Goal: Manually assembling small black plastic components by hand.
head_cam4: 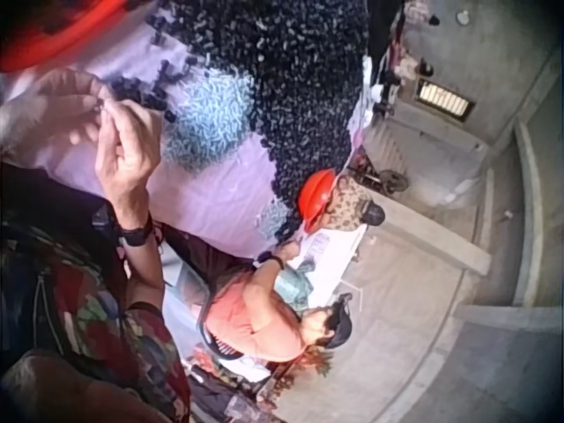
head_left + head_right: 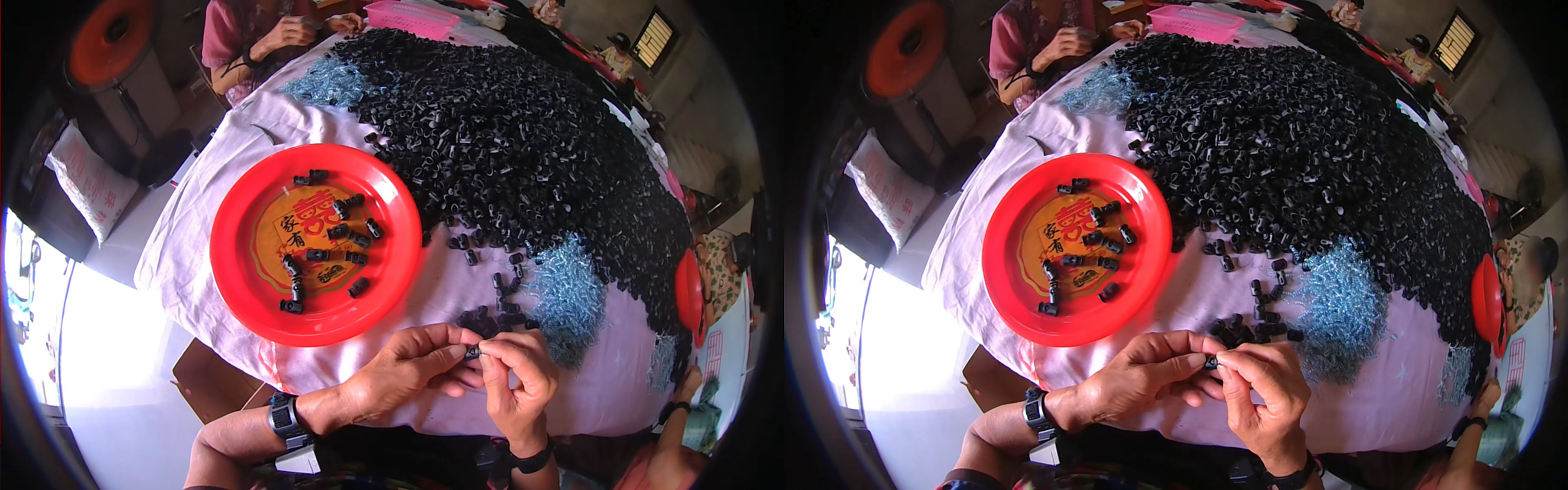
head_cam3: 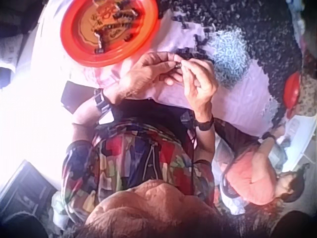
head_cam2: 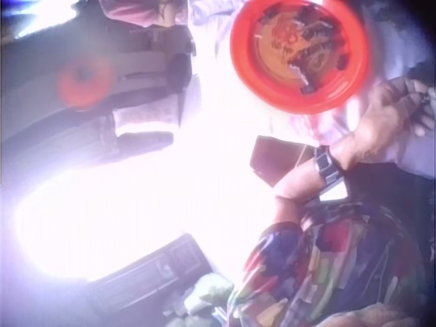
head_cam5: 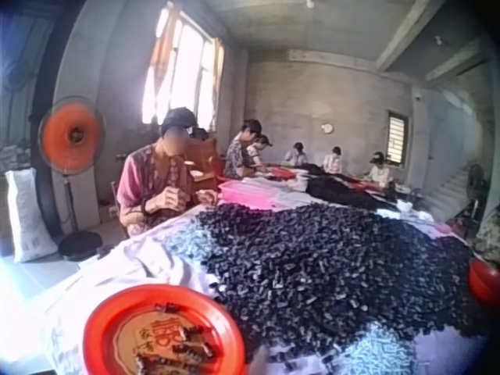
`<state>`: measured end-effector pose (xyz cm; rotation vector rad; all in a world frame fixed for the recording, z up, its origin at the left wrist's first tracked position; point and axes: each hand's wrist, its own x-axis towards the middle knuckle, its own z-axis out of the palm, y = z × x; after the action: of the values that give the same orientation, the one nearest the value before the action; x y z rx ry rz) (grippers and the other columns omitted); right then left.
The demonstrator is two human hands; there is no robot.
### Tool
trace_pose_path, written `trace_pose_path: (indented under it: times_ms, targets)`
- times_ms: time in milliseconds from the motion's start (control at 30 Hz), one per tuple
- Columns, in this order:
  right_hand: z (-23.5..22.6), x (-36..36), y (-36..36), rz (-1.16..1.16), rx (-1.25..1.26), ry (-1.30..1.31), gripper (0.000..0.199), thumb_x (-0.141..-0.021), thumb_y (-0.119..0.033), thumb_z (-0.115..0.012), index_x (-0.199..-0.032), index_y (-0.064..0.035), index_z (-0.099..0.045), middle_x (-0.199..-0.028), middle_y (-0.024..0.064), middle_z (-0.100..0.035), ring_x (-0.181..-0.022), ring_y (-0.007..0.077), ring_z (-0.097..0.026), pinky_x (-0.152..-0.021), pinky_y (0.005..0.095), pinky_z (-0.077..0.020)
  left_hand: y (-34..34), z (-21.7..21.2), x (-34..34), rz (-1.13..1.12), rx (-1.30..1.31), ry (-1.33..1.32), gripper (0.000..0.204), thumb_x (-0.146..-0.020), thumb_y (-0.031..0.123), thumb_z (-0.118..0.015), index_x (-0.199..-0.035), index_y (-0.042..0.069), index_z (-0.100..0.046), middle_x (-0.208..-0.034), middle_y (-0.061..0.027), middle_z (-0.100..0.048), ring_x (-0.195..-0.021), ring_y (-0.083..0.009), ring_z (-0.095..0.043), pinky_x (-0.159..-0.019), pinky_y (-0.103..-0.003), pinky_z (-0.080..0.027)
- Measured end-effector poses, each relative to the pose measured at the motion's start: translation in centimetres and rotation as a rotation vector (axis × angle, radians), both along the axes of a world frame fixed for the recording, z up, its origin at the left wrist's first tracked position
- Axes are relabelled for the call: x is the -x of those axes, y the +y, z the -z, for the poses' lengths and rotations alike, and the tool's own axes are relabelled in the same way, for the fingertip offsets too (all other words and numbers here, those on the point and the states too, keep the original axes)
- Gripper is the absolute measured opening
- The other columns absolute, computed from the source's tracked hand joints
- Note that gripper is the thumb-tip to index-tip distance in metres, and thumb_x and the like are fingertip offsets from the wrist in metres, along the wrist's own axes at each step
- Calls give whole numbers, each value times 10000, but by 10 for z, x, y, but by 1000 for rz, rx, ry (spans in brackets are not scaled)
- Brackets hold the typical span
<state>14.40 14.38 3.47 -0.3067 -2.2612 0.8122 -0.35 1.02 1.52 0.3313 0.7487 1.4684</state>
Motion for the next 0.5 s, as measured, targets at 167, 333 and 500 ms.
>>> trace_pose_path:
  times_ms: [167,333,500]
  targets:
    - [-2,-1,1,6,-2,-45,203,-863,15,-761,-1049,-64,-786,-942,83,-722,-817,235,-639,-705,324,-511,0,3,1,20,-26,-14,339,-1118,180,-509,-1391,-17,-547,-1239,-111,-679,-1120,-178,-699,-917,-278,-600]
    - [-15,-1,-1,-46,24,-118,196,-852,-9,-774,-1041,-55,-792,-963,86,-706,-843,233,-641,-708,324,-515,-2,7,3,67,-35,76,340,-1101,194,-556,-1381,1,-554,-1198,-103,-705,-1050,-181,-725,-850,-278,-616]
    - [-29,19,30,14,43,-251,148,-874,-43,-764,-1021,-34,-778,-969,96,-700,-828,227,-647,-645,328,-513,-6,-2,7,46,5,105,302,-1096,196,-565,-1335,13,-532,-1160,-129,-714,-995,-179,-739,-801,-281,-624]
